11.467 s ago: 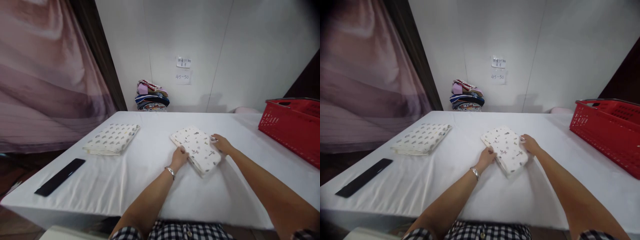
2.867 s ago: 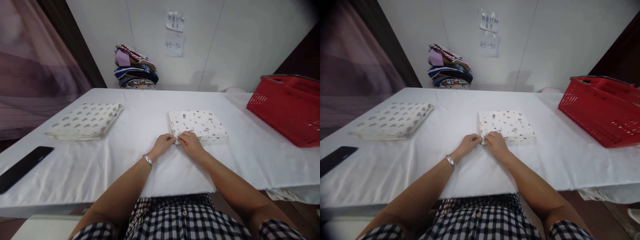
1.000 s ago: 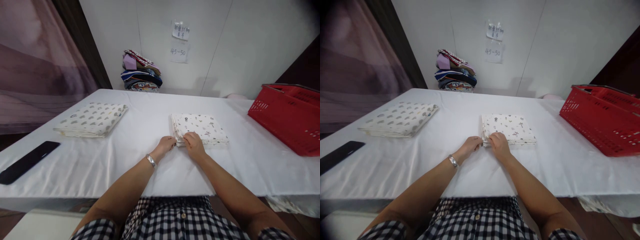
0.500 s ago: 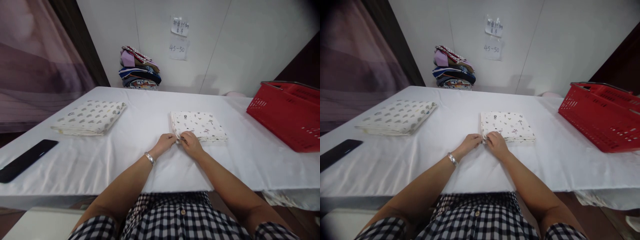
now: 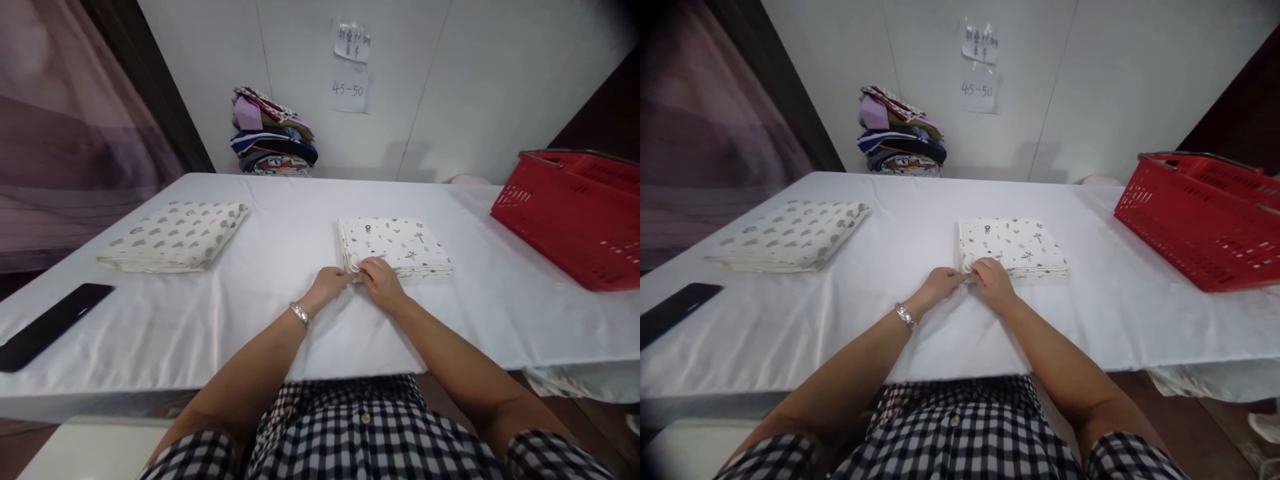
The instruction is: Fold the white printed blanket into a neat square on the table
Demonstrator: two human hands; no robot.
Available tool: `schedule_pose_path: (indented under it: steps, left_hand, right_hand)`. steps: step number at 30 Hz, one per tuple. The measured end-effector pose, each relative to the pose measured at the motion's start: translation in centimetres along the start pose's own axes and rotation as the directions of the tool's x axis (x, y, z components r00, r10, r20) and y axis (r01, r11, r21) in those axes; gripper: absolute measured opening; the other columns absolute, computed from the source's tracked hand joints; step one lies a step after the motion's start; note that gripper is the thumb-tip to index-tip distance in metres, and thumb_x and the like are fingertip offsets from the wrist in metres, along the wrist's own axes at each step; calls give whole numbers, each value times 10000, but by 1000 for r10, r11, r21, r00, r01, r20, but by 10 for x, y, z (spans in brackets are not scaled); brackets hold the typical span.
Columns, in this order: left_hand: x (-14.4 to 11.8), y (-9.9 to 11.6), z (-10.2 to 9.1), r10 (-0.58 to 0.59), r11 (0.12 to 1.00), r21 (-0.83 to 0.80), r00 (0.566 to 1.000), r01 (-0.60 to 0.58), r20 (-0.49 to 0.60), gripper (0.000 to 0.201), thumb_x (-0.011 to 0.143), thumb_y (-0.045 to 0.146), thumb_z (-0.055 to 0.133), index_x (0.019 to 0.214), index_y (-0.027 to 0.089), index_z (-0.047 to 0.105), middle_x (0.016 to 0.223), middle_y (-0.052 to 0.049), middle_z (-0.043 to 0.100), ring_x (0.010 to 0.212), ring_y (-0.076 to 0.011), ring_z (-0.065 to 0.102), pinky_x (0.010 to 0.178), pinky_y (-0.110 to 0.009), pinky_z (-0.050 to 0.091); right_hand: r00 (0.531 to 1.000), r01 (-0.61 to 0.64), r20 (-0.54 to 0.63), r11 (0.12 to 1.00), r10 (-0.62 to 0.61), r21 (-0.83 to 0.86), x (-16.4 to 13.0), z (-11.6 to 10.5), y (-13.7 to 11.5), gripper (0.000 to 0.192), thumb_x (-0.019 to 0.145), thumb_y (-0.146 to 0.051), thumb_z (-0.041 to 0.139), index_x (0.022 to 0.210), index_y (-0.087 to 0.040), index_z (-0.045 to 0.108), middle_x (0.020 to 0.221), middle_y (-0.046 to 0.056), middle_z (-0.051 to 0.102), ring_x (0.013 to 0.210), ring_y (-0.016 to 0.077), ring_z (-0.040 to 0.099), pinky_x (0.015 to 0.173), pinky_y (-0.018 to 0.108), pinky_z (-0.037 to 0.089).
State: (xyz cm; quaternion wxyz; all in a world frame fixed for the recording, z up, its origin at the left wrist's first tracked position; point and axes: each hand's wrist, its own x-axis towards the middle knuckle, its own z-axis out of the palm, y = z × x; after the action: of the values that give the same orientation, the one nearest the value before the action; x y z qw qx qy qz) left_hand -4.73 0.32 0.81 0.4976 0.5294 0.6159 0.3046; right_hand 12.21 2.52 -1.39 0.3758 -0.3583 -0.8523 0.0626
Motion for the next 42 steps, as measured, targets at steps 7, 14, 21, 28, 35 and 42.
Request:
schedule_pose_path:
  steps: [7,14,21,28,35,42]
  left_hand:
    - [7,-3,4,-1,976,-218,1000,3,11,263,656,331,639,546,178,455,427,67,380,402,-57,306,402,-211,213]
    - [1,3,-3,106,947,-311,992,-79,71,233,676,289,594,535,175,448,444,62,367,400,-51,294,408,-212,194]
    - [-1,3,-10,168,985,38,984,-166,-66,233,691,333,566,533,168,518,502,38,434,473,-80,351,462,-228,253]
    - [-3,2,2,154,937,331,984,-115,-92,366,718,476,550,511,175,535,514,7,501,508,-119,414,483,-257,253]
    - [5,2,13,65,964,263,995,-43,-76,367,655,481,624,509,170,498,468,45,415,493,-100,372,484,-247,238]
    - [4,8,9,-49,980,-197,997,38,-52,272,681,320,605,539,189,413,456,75,321,425,-67,271,446,-228,197]
  right_hand:
    - [1000,1,-4,1000,-1,-6,1,0,-2,166,880,-197,447,955,-200,595,918,90,608,868,222,535,775,374,435]
    - [999,29,37,1000,-29,-3,0,-5,-4,205,812,-254,559,1006,-188,562,967,101,592,894,236,525,790,378,432]
    - [995,-69,-67,994,75,84,2,-3,0,100,878,-226,465,915,-211,556,847,61,582,803,199,527,735,334,435]
    - [991,-64,-106,991,76,113,3,-3,-1,89,889,-242,466,904,-205,545,848,58,575,796,190,523,725,322,429]
    - [993,-42,-103,993,54,114,2,0,2,123,903,-251,447,909,-194,555,858,67,583,809,196,519,740,331,426]
    - [989,-3,-144,996,16,91,2,0,2,169,923,-277,417,930,-192,563,881,81,588,855,208,532,768,341,433]
